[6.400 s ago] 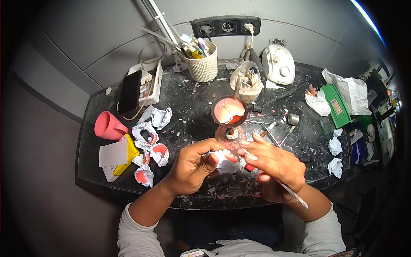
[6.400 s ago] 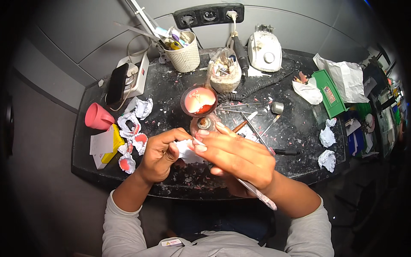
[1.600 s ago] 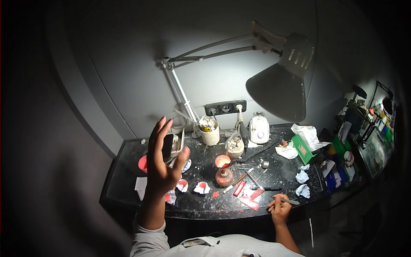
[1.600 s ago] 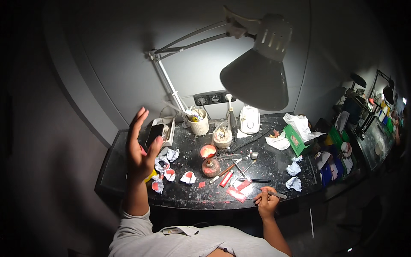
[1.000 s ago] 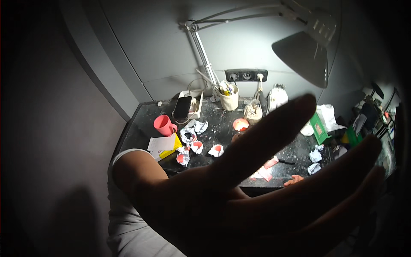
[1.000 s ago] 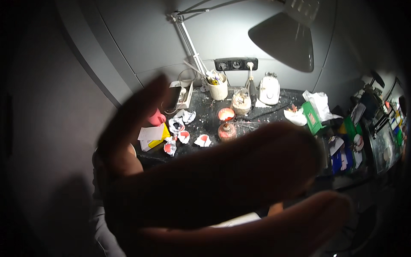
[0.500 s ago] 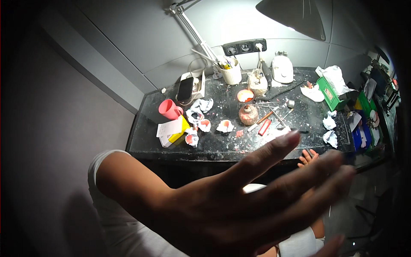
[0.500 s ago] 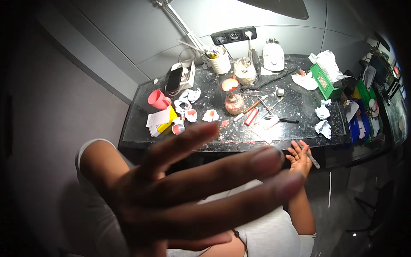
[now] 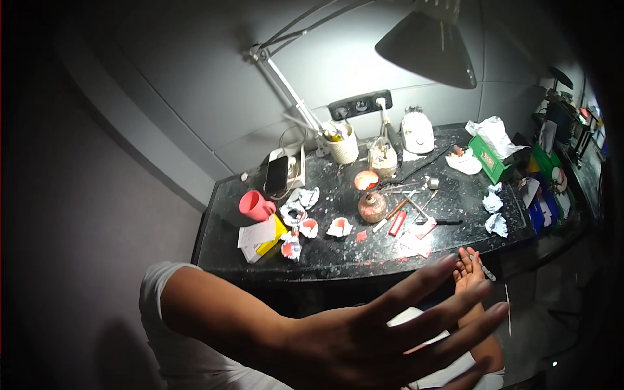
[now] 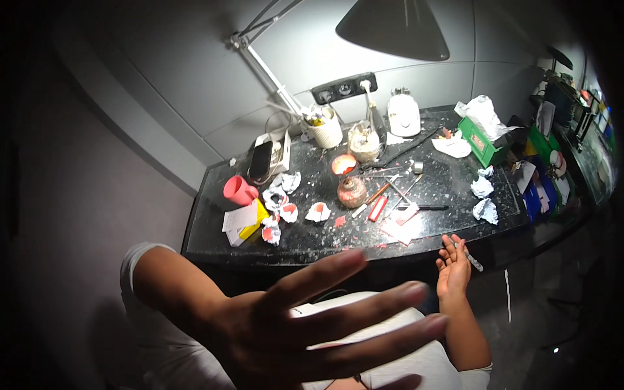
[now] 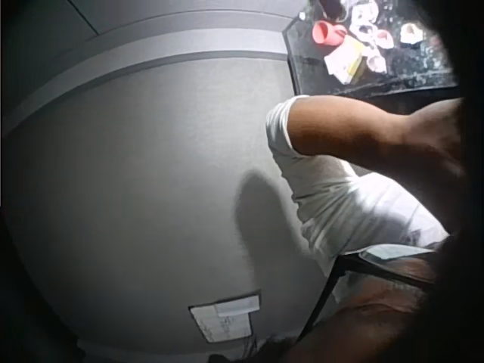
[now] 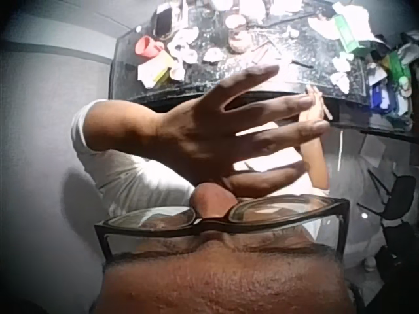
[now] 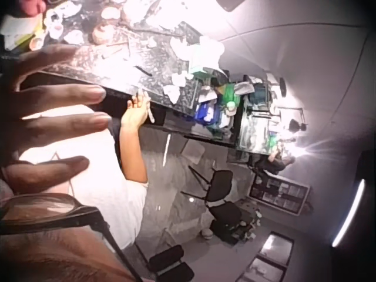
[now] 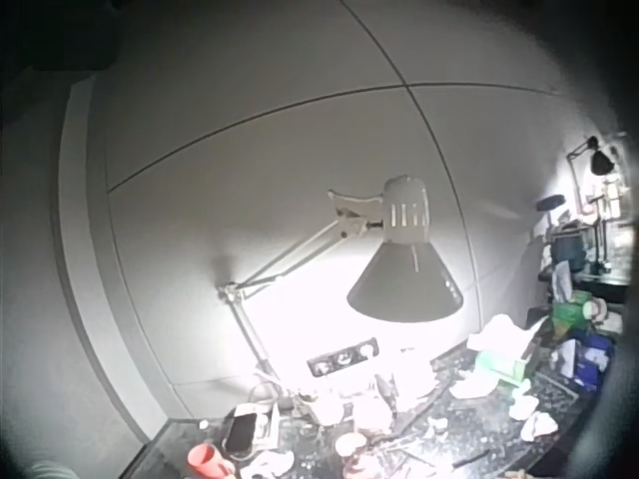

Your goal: The person carves and shapes wax onto dental mold models using metal carving tools over a burner flame at a workbench, then adjusts the desk lamp overhead.

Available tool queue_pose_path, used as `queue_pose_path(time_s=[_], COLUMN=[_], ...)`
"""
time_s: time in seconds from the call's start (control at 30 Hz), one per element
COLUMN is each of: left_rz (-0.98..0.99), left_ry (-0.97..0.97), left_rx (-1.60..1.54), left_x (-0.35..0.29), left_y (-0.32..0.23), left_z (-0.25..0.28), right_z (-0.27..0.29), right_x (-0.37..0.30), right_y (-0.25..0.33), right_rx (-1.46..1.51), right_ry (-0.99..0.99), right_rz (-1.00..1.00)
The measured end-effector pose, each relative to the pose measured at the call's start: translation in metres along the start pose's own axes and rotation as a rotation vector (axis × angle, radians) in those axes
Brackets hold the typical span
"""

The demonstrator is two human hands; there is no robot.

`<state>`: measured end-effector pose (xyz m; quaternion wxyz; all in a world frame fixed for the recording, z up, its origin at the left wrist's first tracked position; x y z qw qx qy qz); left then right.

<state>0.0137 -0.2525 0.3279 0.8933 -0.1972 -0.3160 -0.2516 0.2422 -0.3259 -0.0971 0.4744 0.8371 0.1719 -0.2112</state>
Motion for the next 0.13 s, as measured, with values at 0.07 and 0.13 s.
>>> queue_pose_path(time_s=[0.07,0.13], left_rz=[0.011,-0.117], left_ry=[-0.071,0.076], left_rx=[0.156,0.353], left_x=[-0.013,-0.015], left_y=[0.006,0.018], left_z=[0.007,-0.006], right_z=[-0.006,0.007], right_x=[-0.003,0.005], right_y=[0.001,-0.002], right_rx=[-0.013,0.004], right_ry=[-0.008,0.001], right_rz=[0.045,-0.033])
Point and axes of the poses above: each hand's wrist, its own x-axis towards the middle knuckle, its own z-axis out of the back of the hand, y = z × x, the point moved 10 cm from there along x, towards the middle knuckle, and after that the axes turned 15 degrees about -y, right-handed, at the moved point
